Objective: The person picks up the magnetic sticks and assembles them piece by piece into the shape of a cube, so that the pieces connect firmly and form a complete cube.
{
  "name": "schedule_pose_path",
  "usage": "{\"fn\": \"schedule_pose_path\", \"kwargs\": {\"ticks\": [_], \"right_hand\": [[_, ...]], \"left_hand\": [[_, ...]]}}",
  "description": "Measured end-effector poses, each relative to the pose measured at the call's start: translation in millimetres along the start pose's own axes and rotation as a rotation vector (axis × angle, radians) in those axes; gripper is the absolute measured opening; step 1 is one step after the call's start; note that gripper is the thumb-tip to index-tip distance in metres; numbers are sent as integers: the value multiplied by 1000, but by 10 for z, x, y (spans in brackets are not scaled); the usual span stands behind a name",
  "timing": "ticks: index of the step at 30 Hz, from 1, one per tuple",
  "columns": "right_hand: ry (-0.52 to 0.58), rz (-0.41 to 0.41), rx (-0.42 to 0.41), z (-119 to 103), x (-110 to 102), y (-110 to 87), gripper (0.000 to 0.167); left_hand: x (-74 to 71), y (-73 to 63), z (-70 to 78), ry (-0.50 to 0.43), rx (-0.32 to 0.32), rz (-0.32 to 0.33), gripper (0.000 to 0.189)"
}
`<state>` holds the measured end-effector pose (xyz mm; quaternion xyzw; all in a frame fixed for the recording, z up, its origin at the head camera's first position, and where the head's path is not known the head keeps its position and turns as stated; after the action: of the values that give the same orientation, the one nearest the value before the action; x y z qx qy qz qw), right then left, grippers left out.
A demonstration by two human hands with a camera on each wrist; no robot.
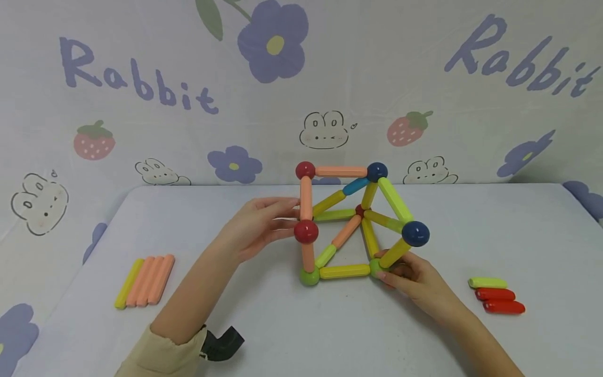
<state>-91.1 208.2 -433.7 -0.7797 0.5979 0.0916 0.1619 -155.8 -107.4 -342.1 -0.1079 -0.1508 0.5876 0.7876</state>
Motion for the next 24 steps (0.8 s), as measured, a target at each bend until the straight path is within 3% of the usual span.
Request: {"fn": "schedule_pose_path", "kwargs": {"ticks": [9,14,18,21,24], "right_hand": [[11,-55,54,-5,-162,-85,52],[-90,-18,44,9,-361,-227,48],[-200,59,-58,53,-571,-371,40],[-281,129,-132,108,-740,-482,35],[-341,182,-117,167,-892,-578,33]], "left_hand": [[-419,-410,-225,53,75,18,54],[-706,-687,-377,53,135,108,56],[-963,-883,-488,112,152,207,55],[-1181,-1020,-556,168,131,279,57],[-1416,-1142,-621,264,101,367,61]]}}
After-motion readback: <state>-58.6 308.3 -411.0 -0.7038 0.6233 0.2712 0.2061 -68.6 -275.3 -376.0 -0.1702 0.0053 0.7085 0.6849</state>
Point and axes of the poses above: each hand's wrist, its own y-axis towards the middle knuckle, its own x-axis out of the palm, z = x × y, the point moved 1 cm from there along y, towards the middle knuckle, and after that the axes turned 1 degree about y, right-handed, at the moved point
